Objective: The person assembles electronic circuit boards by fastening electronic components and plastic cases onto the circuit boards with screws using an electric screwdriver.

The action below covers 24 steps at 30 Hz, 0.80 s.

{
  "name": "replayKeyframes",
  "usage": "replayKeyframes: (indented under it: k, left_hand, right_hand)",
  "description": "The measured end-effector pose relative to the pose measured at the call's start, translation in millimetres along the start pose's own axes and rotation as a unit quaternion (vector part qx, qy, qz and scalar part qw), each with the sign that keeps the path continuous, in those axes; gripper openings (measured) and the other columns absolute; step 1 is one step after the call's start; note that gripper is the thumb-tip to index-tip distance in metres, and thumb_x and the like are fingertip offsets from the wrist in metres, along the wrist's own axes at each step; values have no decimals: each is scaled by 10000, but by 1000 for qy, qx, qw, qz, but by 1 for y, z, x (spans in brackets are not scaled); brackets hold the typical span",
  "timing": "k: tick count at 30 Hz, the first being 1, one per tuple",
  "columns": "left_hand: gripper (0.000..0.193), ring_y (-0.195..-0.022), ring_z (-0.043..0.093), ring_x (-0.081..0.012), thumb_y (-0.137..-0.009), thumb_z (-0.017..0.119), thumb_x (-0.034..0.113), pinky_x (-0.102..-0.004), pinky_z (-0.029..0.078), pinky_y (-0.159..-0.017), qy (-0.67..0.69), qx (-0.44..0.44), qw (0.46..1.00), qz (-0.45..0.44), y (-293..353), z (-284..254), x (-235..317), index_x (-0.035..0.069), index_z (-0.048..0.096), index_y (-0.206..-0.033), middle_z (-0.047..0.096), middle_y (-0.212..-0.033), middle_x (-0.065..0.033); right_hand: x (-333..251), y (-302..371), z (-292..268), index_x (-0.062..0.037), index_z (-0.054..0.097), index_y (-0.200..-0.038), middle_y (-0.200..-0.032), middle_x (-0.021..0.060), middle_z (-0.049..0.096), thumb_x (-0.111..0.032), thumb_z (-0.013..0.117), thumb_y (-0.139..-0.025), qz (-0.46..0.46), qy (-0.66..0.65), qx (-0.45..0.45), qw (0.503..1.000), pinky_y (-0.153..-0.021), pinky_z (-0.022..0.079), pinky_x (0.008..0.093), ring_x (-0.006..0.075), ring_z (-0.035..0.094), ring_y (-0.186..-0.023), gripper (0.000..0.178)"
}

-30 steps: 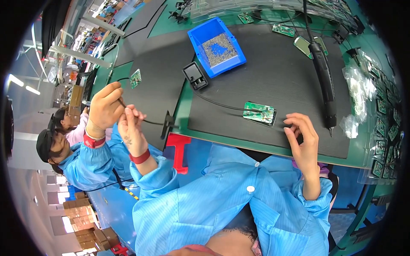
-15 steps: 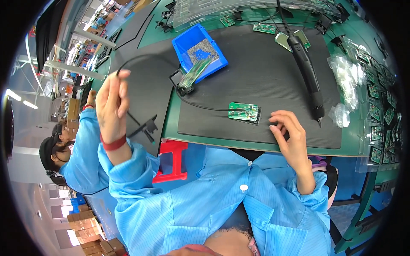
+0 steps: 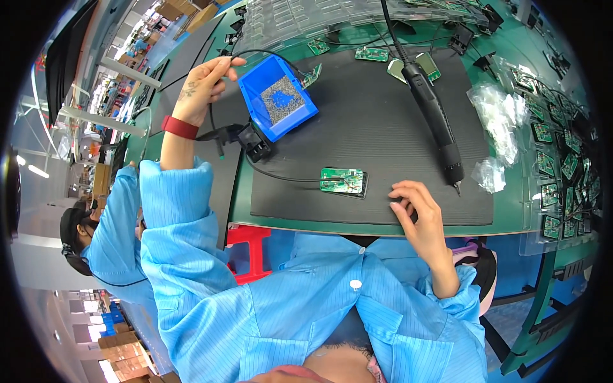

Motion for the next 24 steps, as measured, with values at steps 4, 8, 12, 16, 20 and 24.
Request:
replayKeyframes:
  k: [4, 8, 12, 16, 20, 24]
  left_hand:
    - [236, -537, 398, -23, -842, 491, 228, -136, 278, -483, -134, 26, 990, -38, -1, -21, -20, 57, 640, -906, 556, -652, 38]
    - [195, -573, 460, -66, -826, 505, 193, -184, 348, -530, -198, 32, 979, -26, -6, -39, -41, 86, 650, -901, 567, -648, 23]
    - [174, -616, 510, -116, -811, 511, 153, -234, 397, -575, -309, 35, 950, -13, -2, -44, -57, 107, 647, -908, 576, -676, 1]
    - [176, -641, 535, -157, -801, 510, 116, -269, 421, -607, -406, 31, 913, 22, 1, -43, -79, 112, 632, -928, 579, -720, -24]
    - [189, -625, 524, -173, -801, 501, 88, -268, 416, -613, -436, 31, 894, 97, 6, -38, -92, 93, 603, -961, 572, -764, -45]
    - [224, -685, 549, -209, -802, 493, 74, -297, 423, -639, -475, 51, 873, 97, 12, -37, -102, 95, 574, -1010, 572, -855, -71]
  right_hand:
    - [1, -2, 0, 2, 565, -871, -1011, 67, 526, 70, 539, -731, 2, 2, 0, 1000, -601, 376, 183, 95, 452, -677, 158]
    - [3, -4, 0, 3, 565, -872, -1010, 66, 526, 69, 542, -730, 6, 3, 0, 1000, -594, 375, 182, 94, 452, -672, 159]
    - [3, -3, 0, 2, 566, -873, -1011, 66, 526, 68, 544, -730, 0, 6, -2, 1000, -586, 373, 181, 93, 452, -667, 159]
    - [5, -3, 1, 1, 566, -875, -1013, 67, 525, 66, 546, -730, -1, 11, 1, 1000, -579, 371, 180, 92, 452, -663, 160]
    - [4, -3, 0, 0, 567, -878, -1015, 67, 523, 64, 550, -730, 0, 13, 2, 1000, -575, 370, 179, 91, 452, -660, 163]
    - [6, -3, 1, 1, 567, -882, -1017, 68, 522, 63, 554, -729, 2, 17, -2, 1000, -569, 368, 180, 90, 451, -656, 166]
Point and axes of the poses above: each hand's wrist, its own y-axis away from the middle knuckle, its own z-axis out of the palm, x = y × z, the point moved 7 cm from there along -y, towards the middle knuckle
